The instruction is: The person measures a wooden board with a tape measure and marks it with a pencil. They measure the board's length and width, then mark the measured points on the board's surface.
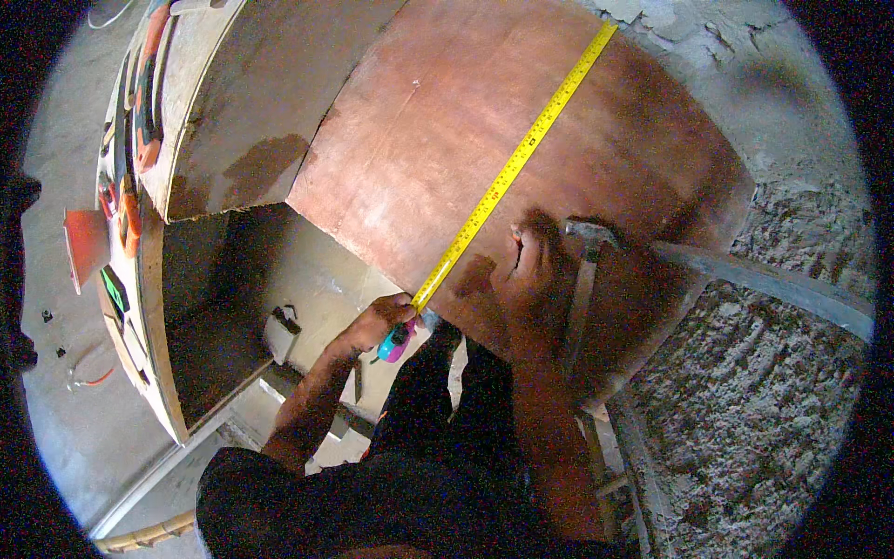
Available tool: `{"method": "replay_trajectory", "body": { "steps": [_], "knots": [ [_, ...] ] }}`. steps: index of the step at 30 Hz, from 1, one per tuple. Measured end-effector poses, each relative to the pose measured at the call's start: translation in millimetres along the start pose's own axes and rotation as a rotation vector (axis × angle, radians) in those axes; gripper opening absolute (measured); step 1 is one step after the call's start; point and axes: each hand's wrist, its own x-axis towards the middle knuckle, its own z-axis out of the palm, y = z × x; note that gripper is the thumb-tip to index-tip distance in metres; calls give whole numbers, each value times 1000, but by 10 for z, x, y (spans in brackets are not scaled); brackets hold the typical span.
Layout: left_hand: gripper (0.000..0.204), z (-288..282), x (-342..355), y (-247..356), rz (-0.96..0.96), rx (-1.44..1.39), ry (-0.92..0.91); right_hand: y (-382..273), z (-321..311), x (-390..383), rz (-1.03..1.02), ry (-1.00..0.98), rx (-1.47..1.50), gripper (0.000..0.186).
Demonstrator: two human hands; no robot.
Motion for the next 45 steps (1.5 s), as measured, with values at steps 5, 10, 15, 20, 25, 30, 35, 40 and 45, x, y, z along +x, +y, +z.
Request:
{"method": "replay_trajectory", "body": {
  "steps": [5, 10, 15, 20, 25, 30, 35, 40, 45],
  "knots": [
    [27, -2, -1, 9, 16, 2, 2, 0, 47, -52, 24, 31, -5, 15],
    [34, 20, -12, 61, 15, 89, 29, -40, 58, -28, -1, 77, 27, 14],
    [36, 0, -8, 116, 9, 53, 4, -128, -13, 44, -24, 52, -10, 16],
    [30, -17, -23, 95, -16, -33, -10, -150, -60, 1, 87, -54, -45, 17],
    [30, -49, 11, 75, 42, 8, -25, -100, 45, -4, 31, 25, -6, 18],
    [28, -45, 16, 71, 36, 18, -31, -80, 9, -23, 13, -16, -52, 19],
    [28, -22, -5, 78, 2, -42, -15, -80, 19, -19, 16, -19, -37, 20],
    [26, 26, -51, 99, 55, 104, 50, -190, -33, 30, 60, -84, -69, 19],
    [25, 68, -51, 130, 71, -51, 53, -247, -138, 56, 7, -74, -154, 15]
  ]
}}
